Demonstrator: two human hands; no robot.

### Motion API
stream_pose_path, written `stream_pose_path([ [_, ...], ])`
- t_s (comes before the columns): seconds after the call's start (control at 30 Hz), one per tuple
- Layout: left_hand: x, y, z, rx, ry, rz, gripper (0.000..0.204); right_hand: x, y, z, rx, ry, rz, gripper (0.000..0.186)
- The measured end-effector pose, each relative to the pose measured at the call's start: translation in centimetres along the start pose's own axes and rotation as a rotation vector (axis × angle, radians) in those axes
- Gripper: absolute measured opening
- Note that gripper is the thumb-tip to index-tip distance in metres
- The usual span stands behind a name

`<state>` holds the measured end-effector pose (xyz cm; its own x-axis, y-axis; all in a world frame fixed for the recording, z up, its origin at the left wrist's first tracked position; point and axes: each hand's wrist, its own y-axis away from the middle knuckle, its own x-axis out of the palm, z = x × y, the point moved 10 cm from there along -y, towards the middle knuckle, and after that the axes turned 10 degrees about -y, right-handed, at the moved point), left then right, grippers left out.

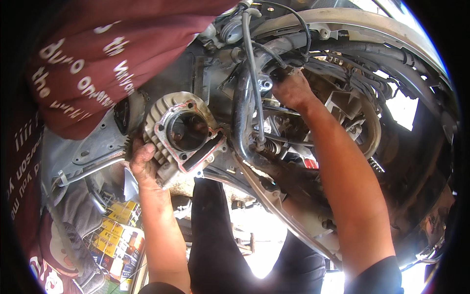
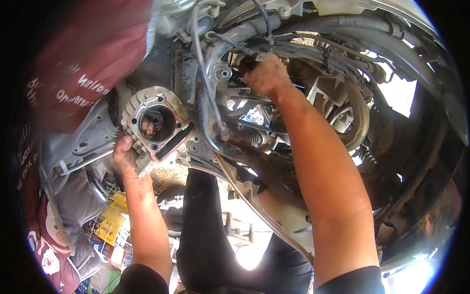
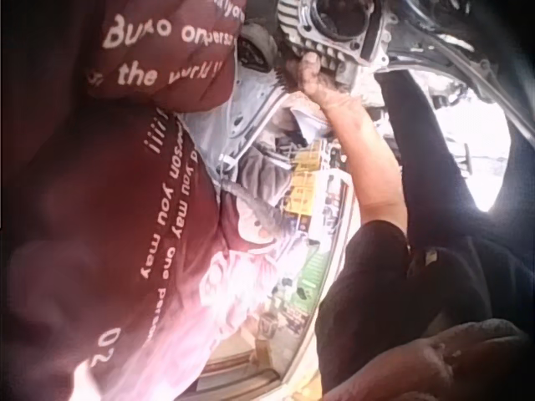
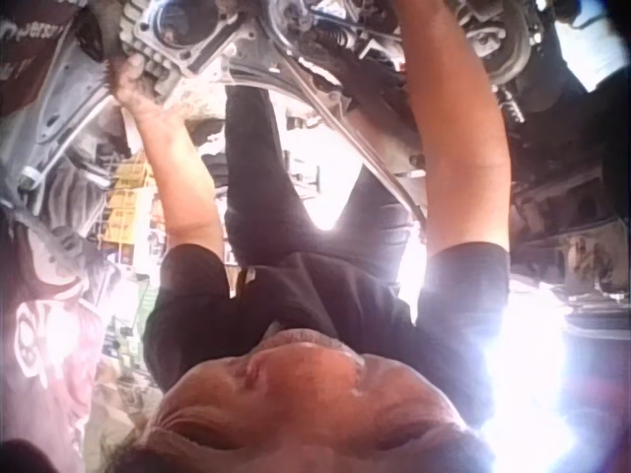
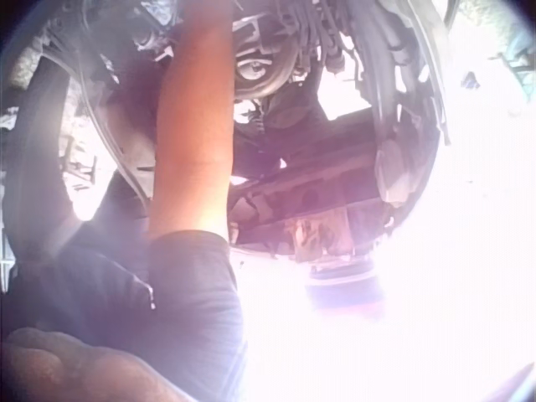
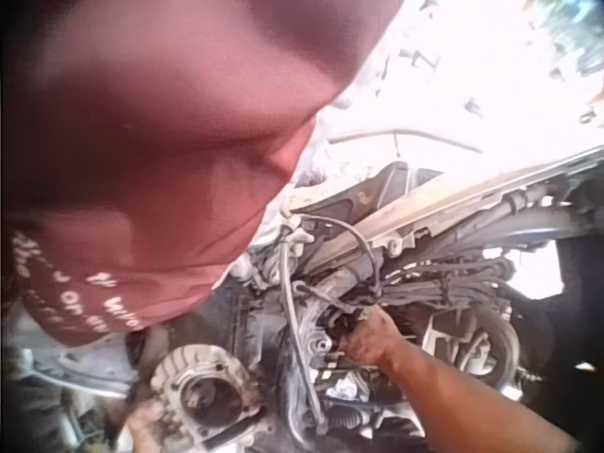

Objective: The person removes the cylinder head from a scooter engine, inspects it, and places it on the ground. They then reposition the engine cover and continue working on the engine assembly.

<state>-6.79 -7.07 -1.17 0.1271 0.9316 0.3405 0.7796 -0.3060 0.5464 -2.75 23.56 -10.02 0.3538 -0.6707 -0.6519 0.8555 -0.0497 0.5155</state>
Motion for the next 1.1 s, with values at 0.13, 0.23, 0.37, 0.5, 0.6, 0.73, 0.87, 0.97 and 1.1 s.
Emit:
stream_pose_path([
  [0.13, 0.2, 1.5, -0.2, -0.024, 0.039, -0.018, 0.055, -1.0, 1.7, -0.3, 0.055, -0.151, -0.083, 0.029],
  [0.23, 0.7, 2.4, -0.3, -0.045, 0.116, 0.042, 0.055, -2.0, 3.0, 0.3, 0.024, -0.174, -0.140, 0.031],
  [0.37, 0.5, 3.3, -0.7, -0.058, 0.150, 0.039, 0.056, -2.7, 3.9, 0.7, 0.054, -0.155, -0.138, 0.035],
  [0.5, 1.0, 4.4, -1.2, -0.084, 0.164, 0.084, 0.056, -3.0, 5.2, 0.6, 0.158, -0.100, -0.029, 0.037],
  [0.6, 1.3, 5.1, -1.5, -0.104, 0.192, 0.112, 0.054, -3.1, 6.2, 1.3, 0.171, -0.114, 0.147, 0.039],
  [0.73, 1.3, 5.8, -1.9, -0.106, 0.190, 0.114, 0.065, -3.9, 8.1, 2.0, 0.253, -0.084, 0.267, 0.041],
  [0.87, 1.9, 6.2, -2.3, -0.142, 0.108, 0.193, 0.072, -5.8, 9.8, 4.8, 0.225, -0.053, 0.241, 0.037],
  [0.97, 1.8, 6.5, -2.5, -0.145, 0.032, 0.186, 0.078, -8.3, 11.1, 7.8, 0.218, -0.066, 0.166, 0.034],
  [1.1, 2.2, 6.7, -2.7, -0.194, 0.097, 0.254, 0.075, -12.8, 14.2, 12.9, 0.107, -0.140, -0.082, 0.031],
])
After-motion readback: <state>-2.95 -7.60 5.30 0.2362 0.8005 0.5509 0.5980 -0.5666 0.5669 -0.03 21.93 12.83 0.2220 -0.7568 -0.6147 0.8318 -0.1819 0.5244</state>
